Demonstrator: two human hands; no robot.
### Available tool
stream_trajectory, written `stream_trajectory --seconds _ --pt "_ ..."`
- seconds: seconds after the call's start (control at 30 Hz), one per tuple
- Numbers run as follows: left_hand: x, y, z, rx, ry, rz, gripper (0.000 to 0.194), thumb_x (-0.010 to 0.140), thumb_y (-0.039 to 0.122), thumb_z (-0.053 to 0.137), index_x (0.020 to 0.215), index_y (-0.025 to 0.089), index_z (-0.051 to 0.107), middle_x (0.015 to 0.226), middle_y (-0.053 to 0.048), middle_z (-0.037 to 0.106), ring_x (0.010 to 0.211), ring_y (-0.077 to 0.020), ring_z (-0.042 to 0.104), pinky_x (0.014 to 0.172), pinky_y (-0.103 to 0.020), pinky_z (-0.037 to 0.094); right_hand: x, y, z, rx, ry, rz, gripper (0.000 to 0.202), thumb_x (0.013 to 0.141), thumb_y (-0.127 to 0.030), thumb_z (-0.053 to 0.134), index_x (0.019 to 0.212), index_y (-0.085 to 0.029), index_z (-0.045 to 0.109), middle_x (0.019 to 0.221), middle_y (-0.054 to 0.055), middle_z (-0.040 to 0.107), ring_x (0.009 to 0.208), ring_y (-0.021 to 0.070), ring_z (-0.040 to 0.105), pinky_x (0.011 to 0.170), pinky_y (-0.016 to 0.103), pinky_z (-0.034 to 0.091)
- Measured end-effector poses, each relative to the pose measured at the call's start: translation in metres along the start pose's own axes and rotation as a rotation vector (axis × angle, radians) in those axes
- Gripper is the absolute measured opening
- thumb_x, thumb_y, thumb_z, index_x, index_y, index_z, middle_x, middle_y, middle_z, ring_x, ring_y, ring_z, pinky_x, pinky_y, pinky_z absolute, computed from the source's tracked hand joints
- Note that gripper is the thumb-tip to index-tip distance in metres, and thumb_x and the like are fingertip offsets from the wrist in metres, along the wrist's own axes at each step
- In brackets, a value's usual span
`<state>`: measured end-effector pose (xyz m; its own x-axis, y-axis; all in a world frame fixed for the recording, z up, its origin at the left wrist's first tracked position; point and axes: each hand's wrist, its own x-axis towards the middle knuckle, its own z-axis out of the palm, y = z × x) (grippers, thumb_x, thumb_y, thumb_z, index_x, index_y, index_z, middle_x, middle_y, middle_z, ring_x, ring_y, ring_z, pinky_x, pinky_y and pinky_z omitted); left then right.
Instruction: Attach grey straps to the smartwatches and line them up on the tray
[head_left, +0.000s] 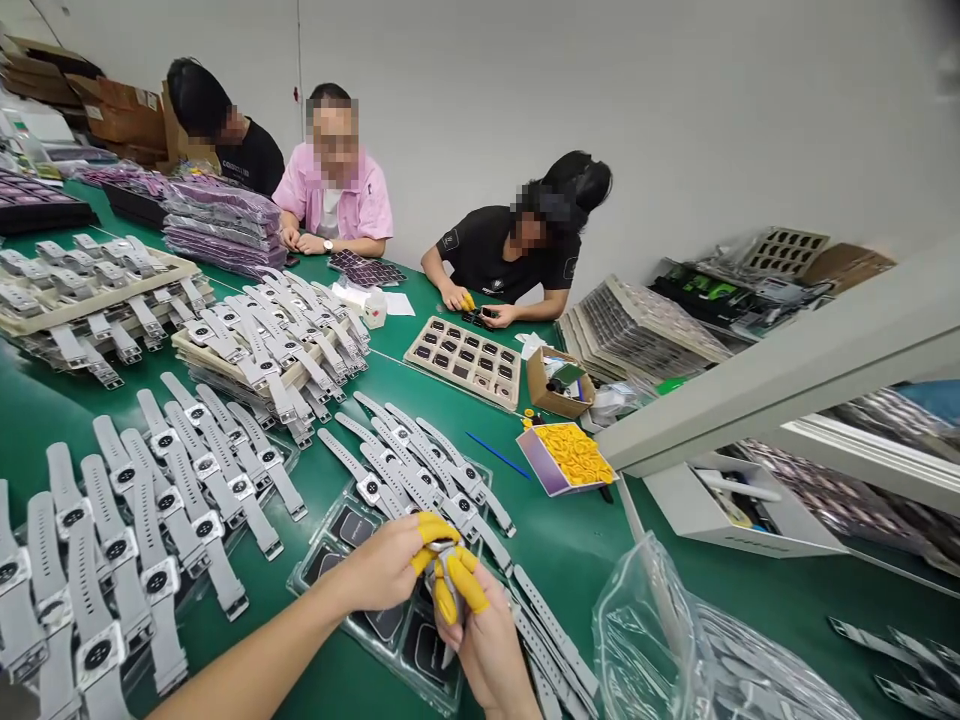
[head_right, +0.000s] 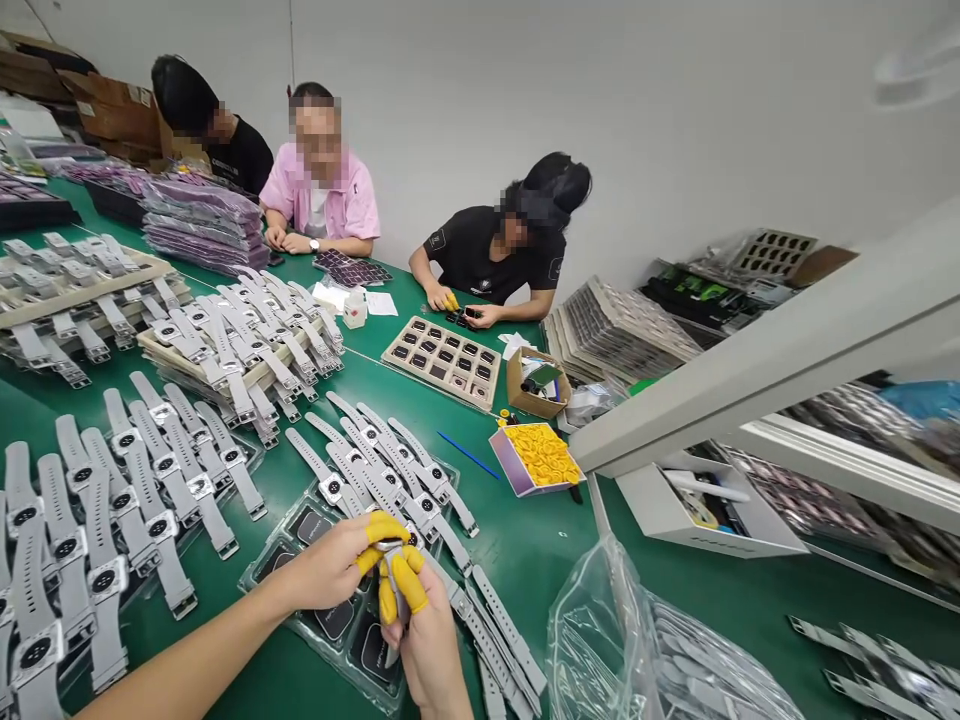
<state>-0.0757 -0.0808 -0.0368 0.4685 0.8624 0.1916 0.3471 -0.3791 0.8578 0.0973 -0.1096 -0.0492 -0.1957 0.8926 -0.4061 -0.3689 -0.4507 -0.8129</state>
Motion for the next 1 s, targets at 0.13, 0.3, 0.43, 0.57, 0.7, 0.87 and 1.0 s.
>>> stream_trajectory --seconds 0.13,0.3,0.43,0.57,0.7,0.87,1.0 --pt "-0.002 0.007 -0.001 0.043 -0.032 -0.017 0.045 0.099 0.014 0.041 0.141 0.016 0.056 0.133 -0.015 0.064 0.126 -0.0228 0.059 0.112 -0.041 0.051 0.000 -0.006 0.004 0.065 0.003 0.043 0.057 0.067 -0.064 0.091 0.077 -0.019 0.058 0.051 -0.008 0.046 0.040 0.0031 0.027 0.038 0.017 0.023" --pt "-0.002 0.015 -0.009 0.046 -0.070 0.003 0.041 0.105 0.020 0.036 0.140 0.015 0.056 0.130 -0.014 0.063 0.124 -0.0225 0.057 0.114 -0.041 0.049 -0.002 -0.015 0.005 0.118 -0.018 0.100 0.057 0.064 -0.059 0.095 0.075 -0.018 0.057 0.052 -0.008 0.048 0.040 0.0017 0.027 0.037 0.015 0.021" --pt "0.000 0.016 -0.008 0.088 -0.070 -0.006 0.038 0.103 0.017 0.037 0.133 0.017 0.060 0.125 -0.011 0.063 0.119 -0.0210 0.057 0.110 -0.036 0.050 -0.002 -0.018 0.004 0.162 -0.071 0.108 0.053 0.067 -0.056 0.094 0.075 -0.018 0.058 0.051 -0.008 0.046 0.040 0.0011 0.024 0.036 0.014 0.019" --pt "0.001 0.018 -0.007 0.292 -0.102 0.026 0.029 0.099 0.015 0.044 0.121 0.017 0.063 0.116 -0.010 0.062 0.112 -0.0229 0.056 0.102 -0.035 0.052 0.000 -0.017 0.000 0.119 -0.086 0.138 0.053 0.068 -0.055 0.094 0.075 -0.018 0.055 0.050 -0.009 0.043 0.040 0.0009 0.022 0.036 0.013 0.018" --pt "0.001 0.021 -0.010 0.510 -0.188 0.034 0.019 0.098 0.015 0.046 0.105 0.017 0.063 0.103 -0.009 0.062 0.104 -0.0256 0.054 0.096 -0.038 0.051 0.000 -0.014 -0.004 0.029 -0.073 0.162 0.057 0.071 -0.058 0.091 0.074 -0.019 0.051 0.051 -0.009 0.043 0.042 0.0007 0.022 0.037 0.013 0.018" --pt "0.000 0.019 -0.014 0.480 -0.211 0.051 0.019 0.098 0.015 0.045 0.106 0.018 0.062 0.103 -0.008 0.062 0.101 -0.0235 0.055 0.094 -0.034 0.049 0.001 -0.014 -0.001 -0.018 -0.066 0.155 0.057 0.074 -0.063 0.087 0.074 -0.019 0.050 0.052 -0.009 0.043 0.042 0.0012 0.021 0.038 0.014 0.019" --pt "0.001 0.019 -0.013 0.568 -0.230 0.045 0.016 0.096 0.021 0.051 0.104 0.016 0.064 0.100 -0.010 0.064 0.101 -0.0257 0.057 0.098 -0.036 0.049 -0.002 -0.009 -0.002 -0.048 -0.046 0.185 0.059 0.067 -0.064 0.091 0.074 -0.019 0.053 0.053 -0.009 0.040 0.044 0.0022 0.020 0.039 0.015 0.018"
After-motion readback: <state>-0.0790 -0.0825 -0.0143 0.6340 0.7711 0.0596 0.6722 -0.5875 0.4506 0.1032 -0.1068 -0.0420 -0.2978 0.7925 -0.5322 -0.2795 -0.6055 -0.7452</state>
